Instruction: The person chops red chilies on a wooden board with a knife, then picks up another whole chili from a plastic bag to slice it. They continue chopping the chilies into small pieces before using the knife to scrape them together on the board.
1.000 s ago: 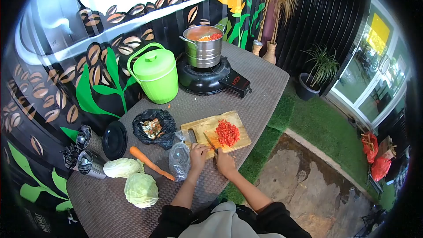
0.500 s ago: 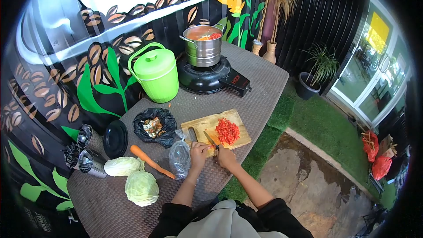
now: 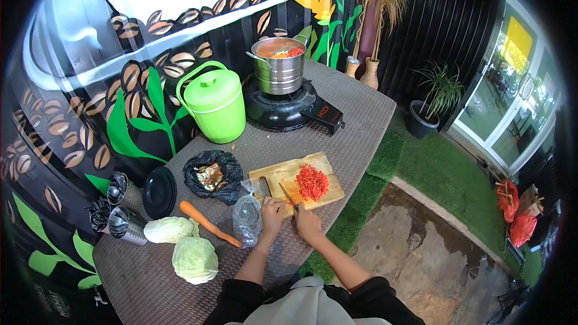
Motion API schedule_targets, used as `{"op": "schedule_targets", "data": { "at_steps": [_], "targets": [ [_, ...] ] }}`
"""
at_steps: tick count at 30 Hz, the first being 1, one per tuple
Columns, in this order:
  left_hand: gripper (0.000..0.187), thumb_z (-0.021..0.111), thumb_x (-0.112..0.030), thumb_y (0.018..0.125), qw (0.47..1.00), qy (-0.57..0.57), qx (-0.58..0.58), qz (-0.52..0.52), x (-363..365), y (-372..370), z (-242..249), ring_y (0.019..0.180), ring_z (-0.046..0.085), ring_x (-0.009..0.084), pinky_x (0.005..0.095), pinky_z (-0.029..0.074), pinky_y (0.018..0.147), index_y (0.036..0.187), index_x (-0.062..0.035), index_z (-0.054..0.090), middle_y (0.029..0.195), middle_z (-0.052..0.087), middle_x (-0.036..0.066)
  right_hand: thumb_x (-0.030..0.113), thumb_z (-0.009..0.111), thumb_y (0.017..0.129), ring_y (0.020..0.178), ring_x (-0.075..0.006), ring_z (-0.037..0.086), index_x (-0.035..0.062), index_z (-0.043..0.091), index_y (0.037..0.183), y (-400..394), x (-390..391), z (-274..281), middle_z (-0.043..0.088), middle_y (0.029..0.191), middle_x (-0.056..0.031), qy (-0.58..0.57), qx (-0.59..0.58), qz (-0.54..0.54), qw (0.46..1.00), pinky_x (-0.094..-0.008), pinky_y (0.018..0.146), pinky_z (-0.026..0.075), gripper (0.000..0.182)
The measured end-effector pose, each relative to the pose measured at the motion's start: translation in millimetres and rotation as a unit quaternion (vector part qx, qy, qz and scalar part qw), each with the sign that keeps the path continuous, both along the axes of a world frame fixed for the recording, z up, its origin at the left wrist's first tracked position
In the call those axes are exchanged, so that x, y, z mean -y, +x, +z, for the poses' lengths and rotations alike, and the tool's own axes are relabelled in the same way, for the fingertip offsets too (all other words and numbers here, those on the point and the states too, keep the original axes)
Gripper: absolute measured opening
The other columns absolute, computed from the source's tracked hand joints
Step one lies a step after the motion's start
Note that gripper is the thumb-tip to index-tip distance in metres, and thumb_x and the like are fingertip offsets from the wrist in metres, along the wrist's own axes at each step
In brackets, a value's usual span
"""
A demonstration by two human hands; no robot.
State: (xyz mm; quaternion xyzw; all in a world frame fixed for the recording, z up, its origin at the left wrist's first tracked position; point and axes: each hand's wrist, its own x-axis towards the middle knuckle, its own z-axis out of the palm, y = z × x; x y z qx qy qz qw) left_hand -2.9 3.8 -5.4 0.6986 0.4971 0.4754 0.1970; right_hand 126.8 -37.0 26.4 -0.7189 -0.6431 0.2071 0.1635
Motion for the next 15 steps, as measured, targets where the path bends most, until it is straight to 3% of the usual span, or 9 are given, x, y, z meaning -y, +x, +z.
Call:
{"op": "schedule_targets", "data": {
  "at_steps": [2,6,9,11,15],
  "targets": [
    [0.012,0.074,-0.005,0.070,1.000,0.018,-0.013,0.011,-3,-2,-6,0.079,0.056,0.0252,0.0343,0.047,0.072,0.082,-0.0052,0.075,0.078,0.067,0.009,0.029,0.047,0.095,0.082,-0.0460,0.063,0.0011,0.046,0.104,-5,1,-4,0.064,0.085,-0.0282,-0.037,-0.011,-0.021,0.999,-0.0539,0.072,0.049,0.029],
    [0.012,0.075,-0.006,0.070,1.000,0.019,0.004,0.001,-2,-4,-5,0.078,0.057,0.0253,0.0341,0.047,0.072,0.081,-0.0042,0.074,0.078,0.067,0.010,0.028,0.047,0.095,0.082,-0.0451,0.063,0.0019,0.046,0.105,6,-16,-6,0.064,0.085,-0.0289,-0.016,-0.033,0.015,0.999,-0.0539,0.072,0.050,0.028],
    [0.012,0.076,-0.007,0.069,1.000,0.016,0.003,0.016,1,-3,-2,0.075,0.057,0.0255,0.0344,0.047,0.070,0.081,-0.0029,0.074,0.077,0.067,0.010,0.029,0.045,0.095,0.081,-0.0435,0.064,0.0027,0.045,0.103,5,-13,-2,0.064,0.082,-0.0286,-0.032,0.013,0.039,0.999,-0.0540,0.071,0.050,0.027],
    [0.013,0.077,-0.008,0.069,1.000,-0.006,0.002,0.014,3,-2,3,0.074,0.059,0.0257,0.0346,0.048,0.067,0.080,-0.0020,0.073,0.077,0.067,0.011,0.029,0.044,0.096,0.081,-0.0419,0.065,0.0023,0.044,0.104,-6,0,-6,0.064,0.080,-0.0284,-0.020,0.028,-0.019,0.999,-0.0537,0.071,0.051,0.028],
    [0.017,0.077,-0.010,0.071,1.000,0.023,0.002,-0.005,5,-2,5,0.078,0.060,0.0267,0.0358,0.050,0.069,0.085,-0.0028,0.073,0.079,0.064,0.012,0.030,0.045,0.096,0.079,-0.0428,0.065,0.0026,0.043,0.105,-14,4,-8,0.064,0.081,-0.0284,-0.035,-0.007,-0.030,0.999,-0.0530,0.071,0.052,0.029]
  ]
}}
